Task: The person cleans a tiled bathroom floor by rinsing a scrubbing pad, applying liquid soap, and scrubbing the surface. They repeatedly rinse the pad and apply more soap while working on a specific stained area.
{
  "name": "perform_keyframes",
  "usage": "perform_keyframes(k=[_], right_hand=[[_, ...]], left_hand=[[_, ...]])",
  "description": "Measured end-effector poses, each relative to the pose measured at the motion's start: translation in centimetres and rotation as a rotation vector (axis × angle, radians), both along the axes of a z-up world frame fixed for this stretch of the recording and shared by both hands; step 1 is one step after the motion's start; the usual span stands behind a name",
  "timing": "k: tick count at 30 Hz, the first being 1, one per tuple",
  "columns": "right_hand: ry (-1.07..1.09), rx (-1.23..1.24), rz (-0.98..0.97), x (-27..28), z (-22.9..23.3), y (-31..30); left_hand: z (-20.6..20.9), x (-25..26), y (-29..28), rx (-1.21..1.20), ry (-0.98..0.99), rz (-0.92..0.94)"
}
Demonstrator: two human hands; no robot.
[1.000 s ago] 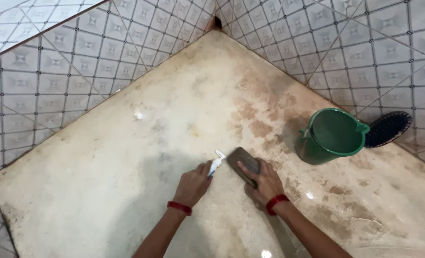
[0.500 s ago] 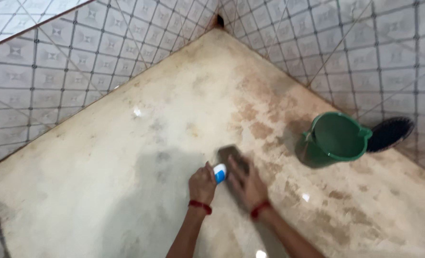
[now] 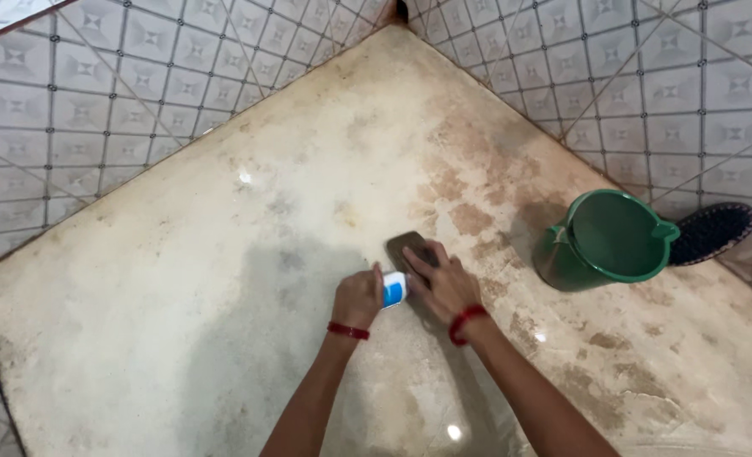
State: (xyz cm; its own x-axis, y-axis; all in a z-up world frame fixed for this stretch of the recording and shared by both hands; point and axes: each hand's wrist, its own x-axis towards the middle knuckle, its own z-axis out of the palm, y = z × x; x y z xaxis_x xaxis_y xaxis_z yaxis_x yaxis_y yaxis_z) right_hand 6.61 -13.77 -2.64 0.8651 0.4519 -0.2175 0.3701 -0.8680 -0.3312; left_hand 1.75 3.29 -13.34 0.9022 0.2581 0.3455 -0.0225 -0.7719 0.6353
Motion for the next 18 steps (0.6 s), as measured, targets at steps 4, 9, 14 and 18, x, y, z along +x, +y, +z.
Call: perform_keyframes(k=[4,9,14,18], right_hand=[[-0.176,0.140,-0.051,-3.3,-0.7,0.1],[-0.266,0.197,-0.100,-7.9,-2.4,-1.3],[-0.092,0.091,-0.043,-0.8,-1.2,0.7],[-0.303,0.190,0.008,-1.8,-2.4,0.6]], left_hand=[[1.2,0.0,-0.2,-0.128,0.068,0.085],[-1.0,1.9,1.3,-0.261,0.277,0.207],[-0.5,2.5,1.2,-0.233,0.224,0.167],[-1.7,2.6,1.4,-0.145,0.172,0.124]])
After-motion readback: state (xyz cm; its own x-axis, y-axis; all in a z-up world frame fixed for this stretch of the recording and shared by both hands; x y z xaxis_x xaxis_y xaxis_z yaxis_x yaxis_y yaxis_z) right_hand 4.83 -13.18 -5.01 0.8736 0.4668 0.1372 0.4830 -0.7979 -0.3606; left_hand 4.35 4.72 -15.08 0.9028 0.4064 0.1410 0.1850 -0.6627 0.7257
